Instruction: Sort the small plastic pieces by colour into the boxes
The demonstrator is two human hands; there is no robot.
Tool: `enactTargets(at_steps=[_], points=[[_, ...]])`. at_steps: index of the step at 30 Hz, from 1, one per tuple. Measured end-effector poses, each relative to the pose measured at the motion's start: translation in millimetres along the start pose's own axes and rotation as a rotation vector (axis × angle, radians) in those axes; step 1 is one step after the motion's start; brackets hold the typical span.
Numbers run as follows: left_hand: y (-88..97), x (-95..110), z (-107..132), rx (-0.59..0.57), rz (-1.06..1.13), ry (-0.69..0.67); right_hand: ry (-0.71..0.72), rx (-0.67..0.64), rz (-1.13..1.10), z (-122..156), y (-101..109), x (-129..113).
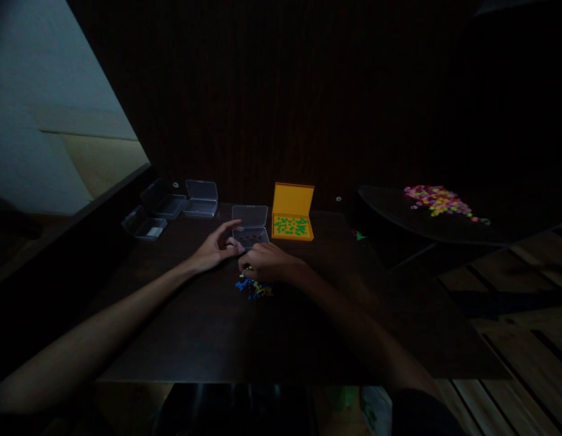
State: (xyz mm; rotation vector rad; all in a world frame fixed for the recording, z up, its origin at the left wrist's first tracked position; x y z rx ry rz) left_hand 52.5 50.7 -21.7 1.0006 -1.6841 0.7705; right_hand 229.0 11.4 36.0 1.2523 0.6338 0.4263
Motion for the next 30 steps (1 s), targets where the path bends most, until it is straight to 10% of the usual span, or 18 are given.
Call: enactTargets(at_steps=[30], points=[[-0.2,1,1,-0.005,0.0,-0.007,0.026,-0.008,-0.125,-7,-11,1]])
Point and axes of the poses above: each hand's wrist, its own z-axis away from the middle knuckle, its own y-axis out of the back of the hand, x = y × z, the point moved 1 cm from there along -z, towards the middle knuckle, and after that the axes turned 9 degrees about -y, right-handed, at the moved point
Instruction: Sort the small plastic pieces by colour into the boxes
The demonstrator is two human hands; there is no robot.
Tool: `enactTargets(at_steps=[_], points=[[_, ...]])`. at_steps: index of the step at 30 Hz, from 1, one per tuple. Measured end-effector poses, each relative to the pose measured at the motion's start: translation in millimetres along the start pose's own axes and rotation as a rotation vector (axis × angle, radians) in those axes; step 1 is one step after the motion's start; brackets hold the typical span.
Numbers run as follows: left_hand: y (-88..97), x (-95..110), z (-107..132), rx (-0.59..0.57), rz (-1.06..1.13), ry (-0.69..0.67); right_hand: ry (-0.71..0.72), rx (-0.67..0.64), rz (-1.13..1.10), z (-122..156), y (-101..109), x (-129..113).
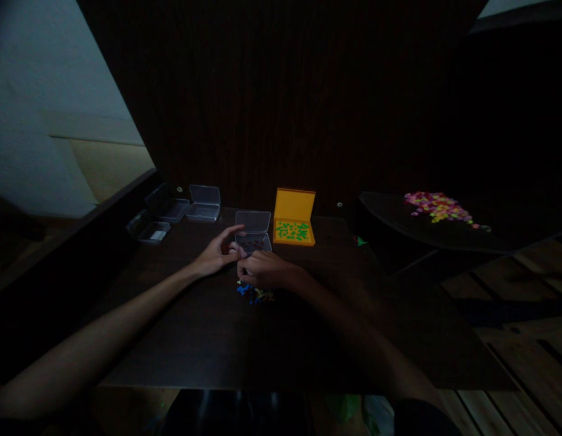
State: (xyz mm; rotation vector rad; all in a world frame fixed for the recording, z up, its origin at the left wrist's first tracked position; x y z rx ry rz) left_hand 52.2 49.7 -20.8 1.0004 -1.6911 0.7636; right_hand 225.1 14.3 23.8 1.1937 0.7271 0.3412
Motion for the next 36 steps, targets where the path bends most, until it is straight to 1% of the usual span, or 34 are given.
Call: enactTargets(at_steps=[5,12,15,18,21,22,24,26,28,30,32,36], points=[[-0.6,1,0,-0.006,-0.009,0.0,-0.027,-0.007,0.048,1,-1,-1],[-0.1,-1,0,-0.01,-0.021,0.009,-0.091,0.022,0.104,2,-1,-8],[0.2,-1,0,-0.02,-0.028,-0.004,-0.084,0.018,0.111,1,-2,-9],[0.9,-1,1,-0.023,-0.026,-0.011,-0.046,0.029,0.08,1,1,-8],[1.1,-2,0,-0.024,-0.019,-0.012,-0.018,0.041,-0.046,4,13,-6],[0.9,-2,0,-0.023,-0.018,-0.013,-0.026,0.057,-0.095,6,18,-4],[-0.2,-1,1,-0.02,-0.015,-0.012,-0.098,0.142,-0.147,9,29,4],[-1.6,-1,1,-0.014,-0.008,-0.009,-0.206,0.233,-0.117,11,38,15],[-2.6,0,2,-0.015,0.001,-0.005,-0.27,0.287,-0.063,12,43,26],[-3.0,0,2,-0.015,0.008,-0.005,-0.315,0.281,-0.013,11,42,36],[-2.9,0,2,-0.02,0.014,-0.006,-0.337,0.246,0.029,9,39,43],[-2.5,1,2,-0.036,0.022,-0.006,-0.347,0.196,0.08,6,31,46]])
Point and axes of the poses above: each hand's wrist, its own z-axis away from the middle knuckle, its own y-axis out of the back of the hand, x = y × z, the point moved 1 cm from there along -z, towards the middle knuckle, and after that the axes turned 9 degrees about -y, right-handed, at the moved point
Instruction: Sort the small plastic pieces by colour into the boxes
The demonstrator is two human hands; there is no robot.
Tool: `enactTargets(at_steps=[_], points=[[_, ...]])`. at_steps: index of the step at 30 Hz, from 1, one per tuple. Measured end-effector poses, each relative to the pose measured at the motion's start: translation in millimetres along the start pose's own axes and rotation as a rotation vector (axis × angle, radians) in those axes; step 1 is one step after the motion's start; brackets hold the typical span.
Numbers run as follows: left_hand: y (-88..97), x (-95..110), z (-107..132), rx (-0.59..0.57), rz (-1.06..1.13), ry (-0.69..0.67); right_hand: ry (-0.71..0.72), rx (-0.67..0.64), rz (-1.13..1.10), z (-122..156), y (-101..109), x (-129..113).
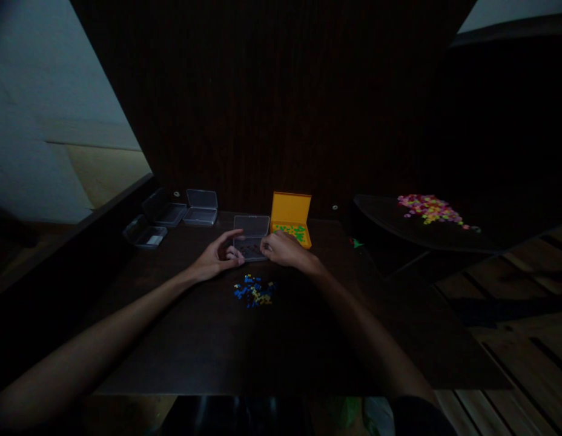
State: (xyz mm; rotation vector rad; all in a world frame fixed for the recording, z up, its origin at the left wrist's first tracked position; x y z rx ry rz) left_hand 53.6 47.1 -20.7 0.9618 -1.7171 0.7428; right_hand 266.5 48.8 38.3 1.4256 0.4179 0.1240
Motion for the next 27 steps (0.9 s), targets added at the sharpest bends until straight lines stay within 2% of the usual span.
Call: enactTargets(at_steps=[15,21,27], points=[[0.2,-1,0,-0.008,0.003,0.006,-0.064,0.089,0.036,1,0,-6],[0.4,-3,0,0.019,-0.013,0.014,0.009,0.083,0.041,8,2,-20],[0.8,-2,-1,0.01,-0.013,0.01,-0.069,0.056,0.058,3,-2,-9]])
Point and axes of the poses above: each hand's wrist, its own z-axis away from the middle knuckle, its own y-axis out of the back of the hand, x = y × z, the point moved 1 cm from there along -z, towards the middle knuckle, and after that the axes turned 9 degrees about -y, right-handed, at the moved point
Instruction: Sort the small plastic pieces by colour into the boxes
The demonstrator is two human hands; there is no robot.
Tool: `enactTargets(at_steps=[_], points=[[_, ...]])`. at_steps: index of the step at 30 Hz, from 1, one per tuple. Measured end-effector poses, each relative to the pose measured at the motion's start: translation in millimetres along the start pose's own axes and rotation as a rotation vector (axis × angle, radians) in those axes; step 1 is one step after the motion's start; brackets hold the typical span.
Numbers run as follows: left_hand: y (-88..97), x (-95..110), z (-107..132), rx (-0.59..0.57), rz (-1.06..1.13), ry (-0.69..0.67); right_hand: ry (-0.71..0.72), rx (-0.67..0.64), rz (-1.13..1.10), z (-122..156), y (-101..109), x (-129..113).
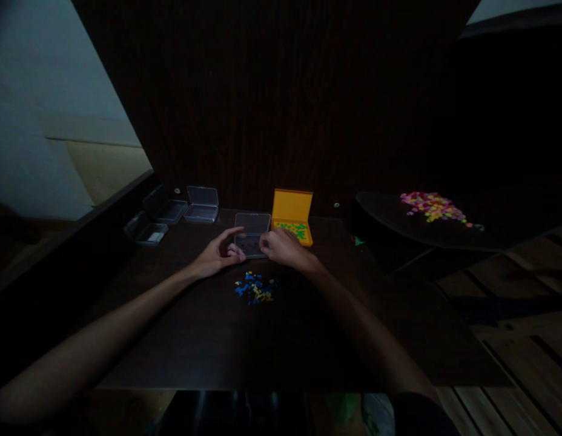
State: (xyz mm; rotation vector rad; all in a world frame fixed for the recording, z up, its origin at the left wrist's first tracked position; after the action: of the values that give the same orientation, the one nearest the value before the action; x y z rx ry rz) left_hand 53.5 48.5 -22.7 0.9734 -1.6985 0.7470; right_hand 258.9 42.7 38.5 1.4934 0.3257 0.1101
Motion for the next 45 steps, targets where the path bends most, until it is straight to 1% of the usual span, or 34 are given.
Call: enactTargets(at_steps=[4,8,17,20,23,26,28,31,33,37,45], points=[[-0.2,1,0,-0.012,0.007,-0.003,-0.01,-0.001,-0.017,-4,-4,6],[-0.2,1,0,-0.027,0.011,-0.001,-0.019,0.005,-0.027,-5,-5,6],[-0.2,3,1,-0.037,0.012,-0.008,-0.045,0.0,-0.176,-6,-6,6],[-0.5,3,1,-0.031,0.01,-0.002,-0.035,0.008,-0.209,-7,-4,9],[-1.1,3,1,-0.019,0.011,0.008,-0.029,0.027,-0.229,-6,4,10],[-1.2,2,1,-0.007,0.007,0.016,0.024,0.025,-0.253,0,12,3],[-0.8,2,1,-0.004,0.003,0.013,0.104,-0.021,-0.264,6,15,-7],[0.2,2,0,-0.006,0.006,-0.001,0.266,-0.127,-0.244,15,10,-27],[0.8,2,-1,-0.012,0.009,-0.007,0.328,-0.175,-0.179,19,3,-38],[1.1,2,-1,-0.021,0.006,-0.009,0.31,-0.201,-0.079,21,-11,-48],[0.5,3,0,-0.024,0.004,-0.002,0.286,-0.179,-0.054,15,-28,-48]])
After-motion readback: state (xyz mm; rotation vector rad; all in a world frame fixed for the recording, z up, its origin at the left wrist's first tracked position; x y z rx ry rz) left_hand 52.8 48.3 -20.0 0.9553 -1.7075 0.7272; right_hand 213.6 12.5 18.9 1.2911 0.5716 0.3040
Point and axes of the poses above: each hand's wrist, its own z-axis away from the middle knuckle, its own y-axis out of the back of the hand, x = y × z, the point moved 1 cm from there along -z, towards the middle knuckle, and after that the axes turned 9 degrees about -y, right-handed, at the moved point
